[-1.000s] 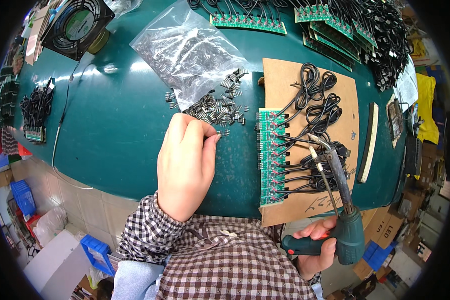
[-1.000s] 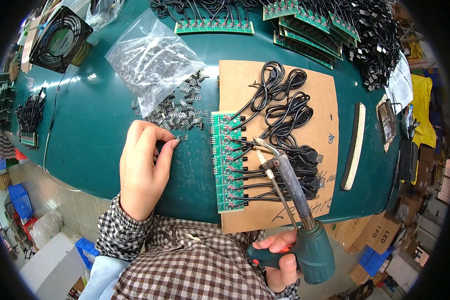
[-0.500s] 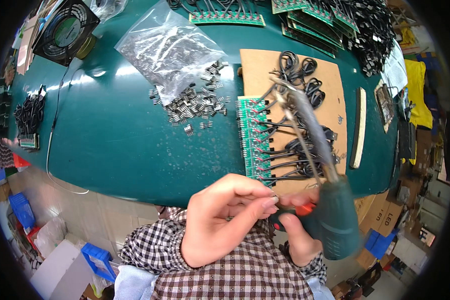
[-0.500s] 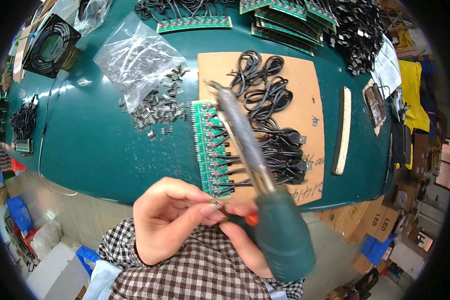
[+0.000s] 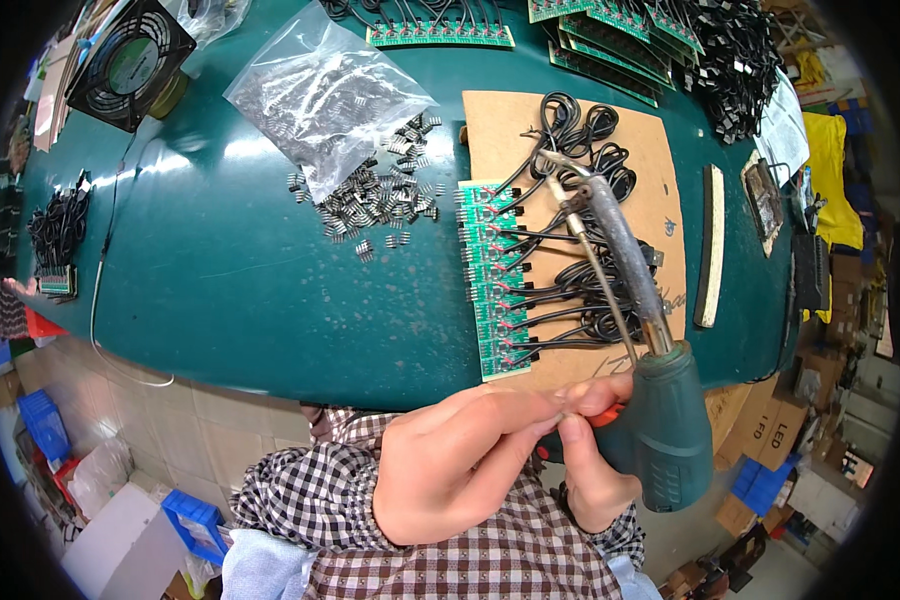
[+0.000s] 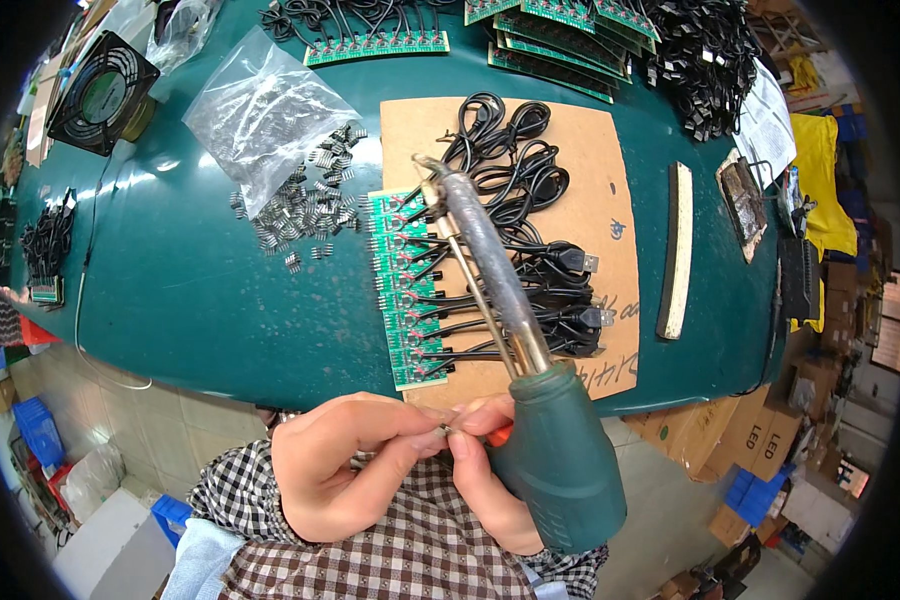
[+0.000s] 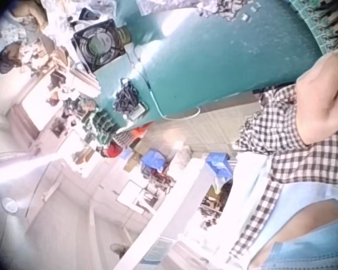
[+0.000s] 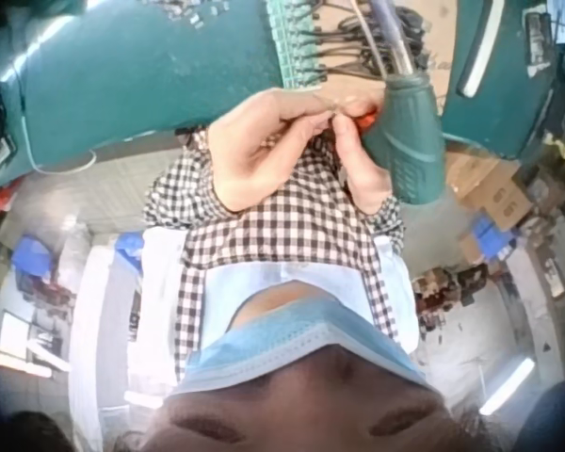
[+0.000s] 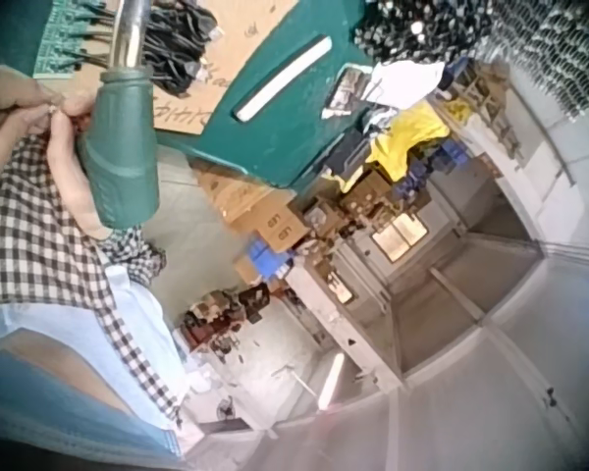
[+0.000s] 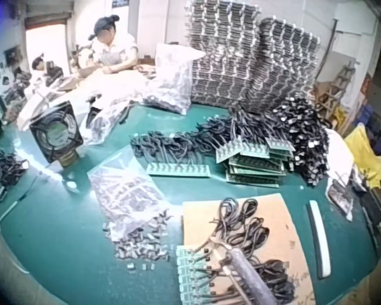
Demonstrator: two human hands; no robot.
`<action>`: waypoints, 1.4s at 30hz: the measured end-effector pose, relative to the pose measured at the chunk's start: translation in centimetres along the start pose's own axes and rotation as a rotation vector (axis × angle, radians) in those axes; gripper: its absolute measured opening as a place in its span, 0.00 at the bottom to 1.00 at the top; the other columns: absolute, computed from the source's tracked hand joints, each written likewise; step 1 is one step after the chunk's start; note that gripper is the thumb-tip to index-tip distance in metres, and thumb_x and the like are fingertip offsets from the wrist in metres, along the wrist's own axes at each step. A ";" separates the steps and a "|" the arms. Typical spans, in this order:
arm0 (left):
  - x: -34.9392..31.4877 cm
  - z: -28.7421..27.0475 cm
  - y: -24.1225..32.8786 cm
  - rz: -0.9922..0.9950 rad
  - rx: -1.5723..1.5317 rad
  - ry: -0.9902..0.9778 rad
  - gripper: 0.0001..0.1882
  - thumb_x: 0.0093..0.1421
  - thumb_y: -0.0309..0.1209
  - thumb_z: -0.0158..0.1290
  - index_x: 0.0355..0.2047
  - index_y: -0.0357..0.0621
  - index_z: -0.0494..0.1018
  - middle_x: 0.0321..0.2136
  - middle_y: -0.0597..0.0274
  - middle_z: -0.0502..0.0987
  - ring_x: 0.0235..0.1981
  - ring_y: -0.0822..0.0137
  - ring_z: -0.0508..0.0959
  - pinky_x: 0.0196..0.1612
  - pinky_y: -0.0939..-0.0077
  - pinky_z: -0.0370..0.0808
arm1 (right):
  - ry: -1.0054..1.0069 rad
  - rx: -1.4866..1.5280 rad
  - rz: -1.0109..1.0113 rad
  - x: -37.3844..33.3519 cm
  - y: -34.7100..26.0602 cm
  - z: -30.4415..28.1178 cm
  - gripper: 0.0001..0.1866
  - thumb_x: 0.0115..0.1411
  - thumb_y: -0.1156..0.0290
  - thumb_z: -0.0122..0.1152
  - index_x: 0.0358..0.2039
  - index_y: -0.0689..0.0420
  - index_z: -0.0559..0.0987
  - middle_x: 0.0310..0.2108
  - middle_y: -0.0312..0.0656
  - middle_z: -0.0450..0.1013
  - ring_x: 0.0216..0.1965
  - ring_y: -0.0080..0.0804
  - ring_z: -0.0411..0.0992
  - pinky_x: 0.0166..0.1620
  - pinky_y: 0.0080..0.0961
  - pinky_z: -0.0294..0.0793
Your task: The person places small electronic components onto a circuit board strip by hand and solders them using a soldering iron. They then set aside the completed board strip and place a new circuit board strip onto the cardboard holder to solder more components.
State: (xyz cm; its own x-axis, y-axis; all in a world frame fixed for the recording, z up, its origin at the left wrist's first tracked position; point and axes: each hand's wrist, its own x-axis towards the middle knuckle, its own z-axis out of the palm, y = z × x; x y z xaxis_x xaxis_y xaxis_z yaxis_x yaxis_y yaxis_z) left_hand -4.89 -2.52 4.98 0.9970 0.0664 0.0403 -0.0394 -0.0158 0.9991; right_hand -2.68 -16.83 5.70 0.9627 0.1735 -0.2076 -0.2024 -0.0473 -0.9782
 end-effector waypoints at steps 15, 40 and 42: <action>-1.1 -0.8 0.1 -0.253 -0.114 -0.088 0.05 0.52 0.16 0.48 0.31 0.29 0.69 0.27 0.52 0.74 0.30 0.67 0.78 0.31 0.81 0.76 | -0.009 -0.005 -0.101 -0.6 0.8 0.8 0.20 0.44 0.86 0.55 0.37 0.58 0.61 0.28 0.37 0.60 0.30 0.28 0.64 0.38 0.33 0.66; 2.4 -1.8 -4.3 -0.599 -0.362 0.233 0.06 0.55 0.25 0.49 0.29 0.33 0.68 0.21 0.64 0.72 0.21 0.79 0.73 0.24 0.87 0.72 | 0.078 -0.012 0.128 -5.9 2.8 -2.9 0.28 0.53 0.52 0.52 0.36 0.69 0.64 0.32 0.48 0.63 0.37 0.37 0.67 0.36 0.31 0.77; 2.4 -1.8 -4.2 -0.609 -0.384 0.231 0.06 0.55 0.25 0.49 0.29 0.33 0.68 0.22 0.63 0.73 0.21 0.79 0.73 0.24 0.87 0.72 | 0.056 -0.020 0.129 -6.6 3.5 -3.9 0.28 0.53 0.53 0.52 0.35 0.70 0.64 0.31 0.49 0.64 0.36 0.37 0.68 0.36 0.31 0.76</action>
State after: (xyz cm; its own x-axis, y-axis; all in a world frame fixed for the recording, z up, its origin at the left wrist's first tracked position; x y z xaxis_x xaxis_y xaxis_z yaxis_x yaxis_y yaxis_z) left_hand -2.46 -0.48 0.86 0.8121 0.1603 -0.5610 0.4516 0.4362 0.7784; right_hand -9.08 -21.98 3.64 0.9377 0.1098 -0.3297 -0.3217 -0.0848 -0.9430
